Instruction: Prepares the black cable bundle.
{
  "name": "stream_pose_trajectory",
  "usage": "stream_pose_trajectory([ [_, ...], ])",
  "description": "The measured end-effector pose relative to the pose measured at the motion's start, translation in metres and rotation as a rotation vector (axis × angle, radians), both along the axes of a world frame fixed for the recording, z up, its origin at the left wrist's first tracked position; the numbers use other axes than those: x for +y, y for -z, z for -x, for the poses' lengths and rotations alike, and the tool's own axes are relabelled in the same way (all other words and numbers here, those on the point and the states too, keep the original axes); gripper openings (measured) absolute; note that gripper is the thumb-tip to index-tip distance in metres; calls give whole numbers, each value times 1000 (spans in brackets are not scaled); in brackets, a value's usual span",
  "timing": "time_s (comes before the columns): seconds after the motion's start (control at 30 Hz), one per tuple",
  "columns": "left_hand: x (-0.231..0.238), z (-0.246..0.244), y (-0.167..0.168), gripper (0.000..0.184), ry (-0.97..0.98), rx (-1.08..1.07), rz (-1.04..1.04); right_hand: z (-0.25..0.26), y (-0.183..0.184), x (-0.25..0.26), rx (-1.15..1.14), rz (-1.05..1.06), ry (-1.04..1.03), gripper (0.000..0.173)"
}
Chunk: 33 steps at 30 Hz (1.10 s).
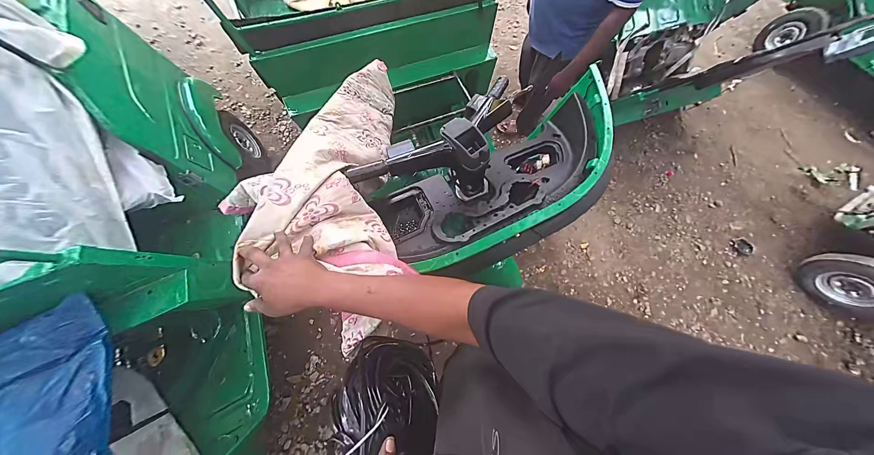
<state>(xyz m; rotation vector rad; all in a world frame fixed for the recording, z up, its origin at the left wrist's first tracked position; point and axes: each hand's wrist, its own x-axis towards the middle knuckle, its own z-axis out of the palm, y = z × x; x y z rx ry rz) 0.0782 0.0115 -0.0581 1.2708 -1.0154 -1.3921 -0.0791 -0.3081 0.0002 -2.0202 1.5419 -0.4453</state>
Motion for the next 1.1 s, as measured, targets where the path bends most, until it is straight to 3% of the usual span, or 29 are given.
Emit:
stream_pose_trajectory([
  [0.1,2,6,-3,78,-26,-82,-69,-22,10,5,-27,-43,-141,64],
  [0.2,3,11,-10,84,-30,-135,-87,-46,64,4,38,-208,-187,75],
  [0.33,12,1,-7,79,-25,-73,-48,-52,118,2,196,-194,-214,80],
  [0.43,22,-1,-10,80,-73,-72,-49,-60,111,-5,197,-262,-180,91],
  [0.5,25,-2,-14,81,-79,-84,-33,-60,86,-13,139,-277,-179,101],
  [0.57,30,-8,-14,83,-87,-81,-24,-45,45,-2,59,-178,-202,93],
  [0.63,32,-10,-9,84,-95,-71,-7,-14,15,23,55,29,-136,69],
  [0.7,31,-10,-4,87,-106,-70,7,12,23,48,137,135,-37,63],
  [0.8,31,-1,-9,95,-71,-151,-51,33,90,71,275,160,-35,80],
  [0.87,30,8,-11,94,-28,-198,-84,31,108,69,328,201,-55,86],
  [0.97,43,18,-19,99,43,-277,-37,28,90,70,246,107,-103,80],
  [1.1,54,56,-26,88,193,-294,99,91,56,114,-23,65,-220,43],
])
